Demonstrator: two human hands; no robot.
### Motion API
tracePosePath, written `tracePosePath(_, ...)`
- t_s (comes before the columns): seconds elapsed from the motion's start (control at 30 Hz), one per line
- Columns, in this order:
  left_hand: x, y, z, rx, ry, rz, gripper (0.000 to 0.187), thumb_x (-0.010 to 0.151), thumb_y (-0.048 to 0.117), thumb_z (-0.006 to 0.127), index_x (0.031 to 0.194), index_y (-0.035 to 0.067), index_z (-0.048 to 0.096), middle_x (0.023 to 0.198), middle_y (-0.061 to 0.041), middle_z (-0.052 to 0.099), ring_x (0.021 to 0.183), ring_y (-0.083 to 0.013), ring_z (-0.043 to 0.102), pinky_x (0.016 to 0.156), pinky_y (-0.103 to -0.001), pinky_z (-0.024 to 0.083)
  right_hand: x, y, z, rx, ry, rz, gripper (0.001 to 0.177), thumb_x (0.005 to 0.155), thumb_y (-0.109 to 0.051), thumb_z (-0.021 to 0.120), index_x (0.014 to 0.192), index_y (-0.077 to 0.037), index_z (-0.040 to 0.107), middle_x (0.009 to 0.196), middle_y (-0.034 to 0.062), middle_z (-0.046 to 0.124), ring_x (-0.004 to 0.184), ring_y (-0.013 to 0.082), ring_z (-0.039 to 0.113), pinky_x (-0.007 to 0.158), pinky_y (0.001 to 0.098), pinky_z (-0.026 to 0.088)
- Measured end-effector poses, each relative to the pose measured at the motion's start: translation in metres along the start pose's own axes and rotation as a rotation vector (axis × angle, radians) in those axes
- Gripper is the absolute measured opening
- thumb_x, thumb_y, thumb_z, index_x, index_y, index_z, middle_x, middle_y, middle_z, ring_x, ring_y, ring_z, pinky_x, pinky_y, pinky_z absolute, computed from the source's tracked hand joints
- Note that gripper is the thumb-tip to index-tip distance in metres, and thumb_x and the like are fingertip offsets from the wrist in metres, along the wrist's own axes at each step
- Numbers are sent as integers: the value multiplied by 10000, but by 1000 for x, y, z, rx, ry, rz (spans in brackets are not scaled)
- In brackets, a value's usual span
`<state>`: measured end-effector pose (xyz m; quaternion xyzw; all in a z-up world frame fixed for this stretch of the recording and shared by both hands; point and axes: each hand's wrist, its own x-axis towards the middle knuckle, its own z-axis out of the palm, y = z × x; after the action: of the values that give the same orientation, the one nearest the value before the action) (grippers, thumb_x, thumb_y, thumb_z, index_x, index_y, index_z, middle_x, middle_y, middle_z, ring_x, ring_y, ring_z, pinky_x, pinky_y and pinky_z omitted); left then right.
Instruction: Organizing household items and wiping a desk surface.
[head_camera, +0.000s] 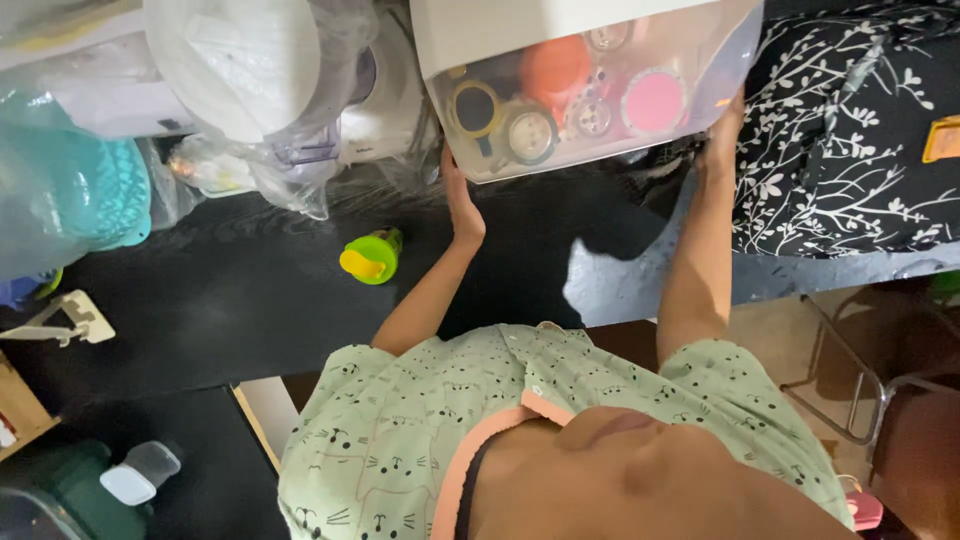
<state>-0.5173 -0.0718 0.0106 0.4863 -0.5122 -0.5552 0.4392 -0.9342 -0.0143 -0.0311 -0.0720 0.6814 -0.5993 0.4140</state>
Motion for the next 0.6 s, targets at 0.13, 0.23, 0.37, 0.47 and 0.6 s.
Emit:
tracePosePath(0.13,-8,-14,-1,-94,25,-51,737,1122,535,278,1618,-10,272,1675,-176,283,1582,-307,225,1301,-431,153,4,17,-16,-221,-50,-123,492,1013,-215,543,1471,-36,552,1283,64,684,1082,146,664,892,278,545)
tracePosePath(0.23,-16,-13,-7,-48,19,-17,710,1137,508,246,1624,-7,274,1676,-175,291,1583,-299,246,1310,-424,169,6,48,-36,-217,-80,-95,390,1035,-175,599,1357,41,640,1131,79,683,950,168,631,777,290,492)
tracePosePath(0.37,-36,-5,-12,32,4,29,665,1160,455,197,1616,-22,281,1696,-170,281,1595,-291,231,1317,-412,143,-24,69,-55,-198,-101,-282,348,1054,-140,622,1355,33,634,1228,77,709,1078,155,669,922,281,556)
tracePosePath(0.47,-47,-2,-18,-17,-12,-26,647,1159,425,225,1606,-39,287,1686,-177,289,1586,-293,236,1312,-408,147,-59,55,-59,-303,-29,-421,413,1047,-87,602,1429,55,536,1266,80,685,1080,163,658,927,297,552)
tracePosePath(0.6,-46,34,-15,-77,-9,-37,650,1162,432,248,1609,-37,284,1684,-199,293,1578,-307,265,1311,-419,174,-128,-55,-32,-287,150,-356,220,1131,-122,484,1243,65,506,826,107,598,604,168,533,549,293,447)
